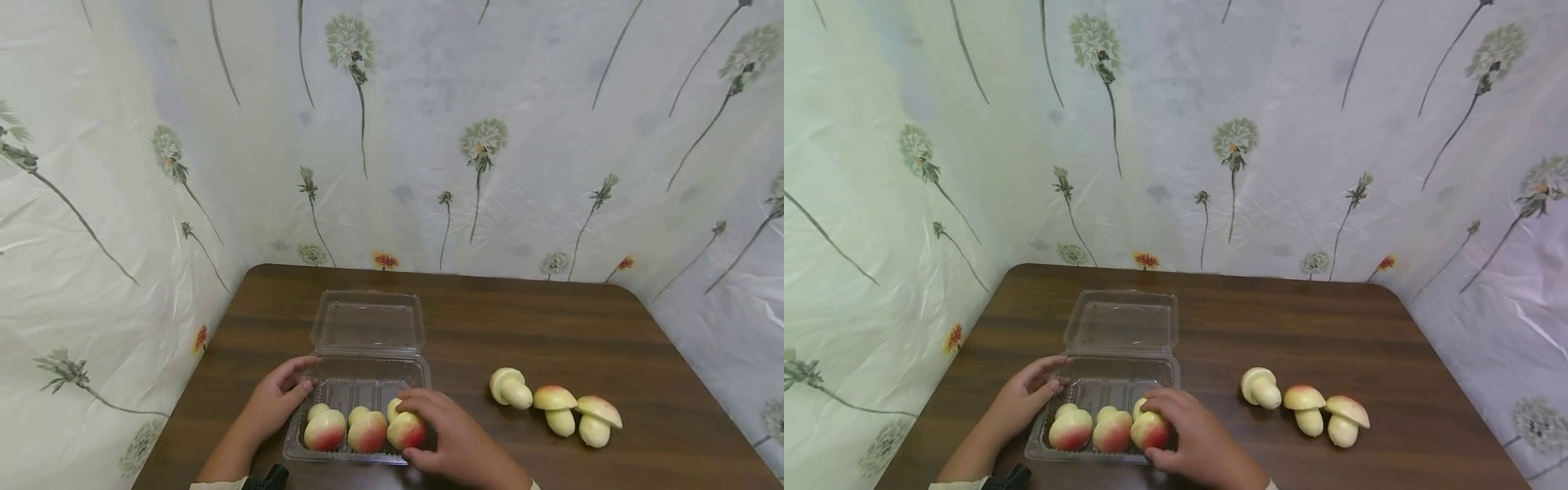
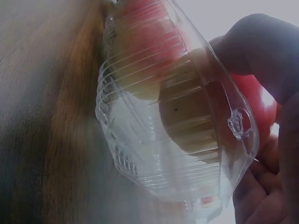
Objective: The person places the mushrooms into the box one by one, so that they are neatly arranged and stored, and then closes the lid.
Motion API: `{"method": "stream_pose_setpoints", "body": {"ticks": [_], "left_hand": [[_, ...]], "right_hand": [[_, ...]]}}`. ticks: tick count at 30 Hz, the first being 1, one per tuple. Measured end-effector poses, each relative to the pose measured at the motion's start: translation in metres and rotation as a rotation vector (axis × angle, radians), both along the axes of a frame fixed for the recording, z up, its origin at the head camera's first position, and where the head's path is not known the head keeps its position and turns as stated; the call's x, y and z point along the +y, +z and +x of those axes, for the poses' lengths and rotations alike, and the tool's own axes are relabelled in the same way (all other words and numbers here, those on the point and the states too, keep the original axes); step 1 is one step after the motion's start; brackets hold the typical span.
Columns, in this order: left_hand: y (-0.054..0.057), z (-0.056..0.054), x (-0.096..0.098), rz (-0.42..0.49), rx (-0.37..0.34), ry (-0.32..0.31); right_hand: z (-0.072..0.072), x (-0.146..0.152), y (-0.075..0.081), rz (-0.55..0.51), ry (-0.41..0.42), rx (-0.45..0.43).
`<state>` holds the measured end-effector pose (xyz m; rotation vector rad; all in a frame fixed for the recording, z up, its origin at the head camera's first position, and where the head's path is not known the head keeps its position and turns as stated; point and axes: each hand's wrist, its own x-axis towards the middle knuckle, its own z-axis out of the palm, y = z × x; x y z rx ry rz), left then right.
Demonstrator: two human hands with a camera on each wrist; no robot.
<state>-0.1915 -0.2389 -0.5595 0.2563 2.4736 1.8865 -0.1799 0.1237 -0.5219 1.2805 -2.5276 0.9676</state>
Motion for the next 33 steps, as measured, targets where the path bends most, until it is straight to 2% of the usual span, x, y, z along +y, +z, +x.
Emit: {"method": "stream_pose_setpoints", "body": {"ticks": [13, 33], "left_hand": [[0.0014, 0.0006, 0.001, -0.01, -0.009, 0.006], [0.0015, 0.0009, 0.0002, -0.008, -0.004, 0.003]], "right_hand": [[-0.0002, -0.0015, -0.0022, 0.028, 0.022, 0.013], [0.0022, -0.0038, 0.0065, 0.108, -0.014, -0.024]]}}
